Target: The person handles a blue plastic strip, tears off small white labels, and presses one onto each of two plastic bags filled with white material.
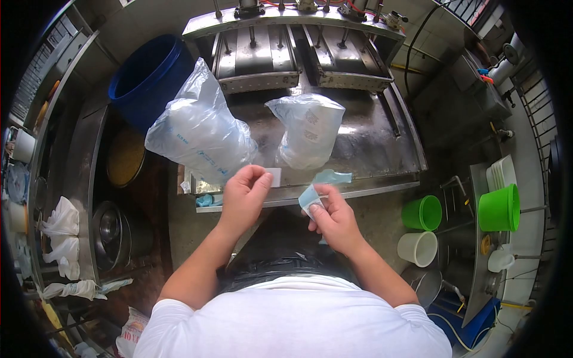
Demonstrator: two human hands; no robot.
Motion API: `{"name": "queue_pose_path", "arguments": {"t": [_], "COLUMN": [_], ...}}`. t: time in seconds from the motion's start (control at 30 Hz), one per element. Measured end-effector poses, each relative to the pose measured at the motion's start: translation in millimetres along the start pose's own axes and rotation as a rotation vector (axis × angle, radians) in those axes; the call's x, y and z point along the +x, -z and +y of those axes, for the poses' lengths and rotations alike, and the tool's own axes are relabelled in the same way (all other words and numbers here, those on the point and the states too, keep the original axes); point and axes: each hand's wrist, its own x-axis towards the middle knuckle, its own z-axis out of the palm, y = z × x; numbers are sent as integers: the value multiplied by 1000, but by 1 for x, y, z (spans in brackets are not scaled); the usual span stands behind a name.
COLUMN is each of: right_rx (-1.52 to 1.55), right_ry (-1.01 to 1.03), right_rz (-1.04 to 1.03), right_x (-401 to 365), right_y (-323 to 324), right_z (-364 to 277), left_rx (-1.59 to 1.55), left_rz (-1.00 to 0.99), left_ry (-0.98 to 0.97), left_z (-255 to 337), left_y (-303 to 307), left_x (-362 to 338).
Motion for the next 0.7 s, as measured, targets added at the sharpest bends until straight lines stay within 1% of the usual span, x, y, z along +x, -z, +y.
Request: {"name": "queue_pose_path", "arguments": {"t": [0.03,0.07,0.1,0.13,0.2,0.23,0.27,0.33,0.4,0.47,0.5,0.53,0.57,0.6,0.63,0.67,0.7], "right_rx": [0,-93,-185,-185,-293,-373,-375,-318,-306,-293,-315,-338,-339,-362,-384,-384,-436], "right_ry": [1,53,104,105,128,243,246,228,234,242,288,334,338,392,445,447,506], "right_rz": [0,18,37,35,-137,-159,-160,-118,-108,-94,-91,-90,-95,-117,-141,-150,-188], "right_x": [-1,-2,-3,-2,4,9,11,15,19,22,22,23,24,25,25,25,26], "right_y": [-2,-4,-6,-6,-6,-7,-8,-11,-8,-3,-1,1,3,4,5,5,4], "right_z": [-2,-5,-7,-7,-4,2,1,-2,-3,-6,-10,-12,-12,-10,-8,-10,-12], "left_rx": [87,174,314,314,681,768,768,895,885,843,843,727,612,615,313,8,-324], "left_rz": [52,104,131,133,123,72,76,-62,-29,-83,-79,-57,-35,-28,-68,-102,-181], "left_ry": [-51,-103,-196,-197,-814,-879,-881,-982,-1005,-974,-977,-877,-775,-775,-408,-43,135], "left_z": [1,2,12,12,13,20,19,16,17,32,27,19,14,15,17,19,19], "left_y": [3,5,0,-3,-9,-13,-16,-21,-21,-19,-16,-11,-8,-7,-6,-6,-5], "left_x": [0,-1,-6,-5,-4,-8,-10,-14,-17,-20,-21,-22,-22,-21,-18,-16,-11]}}
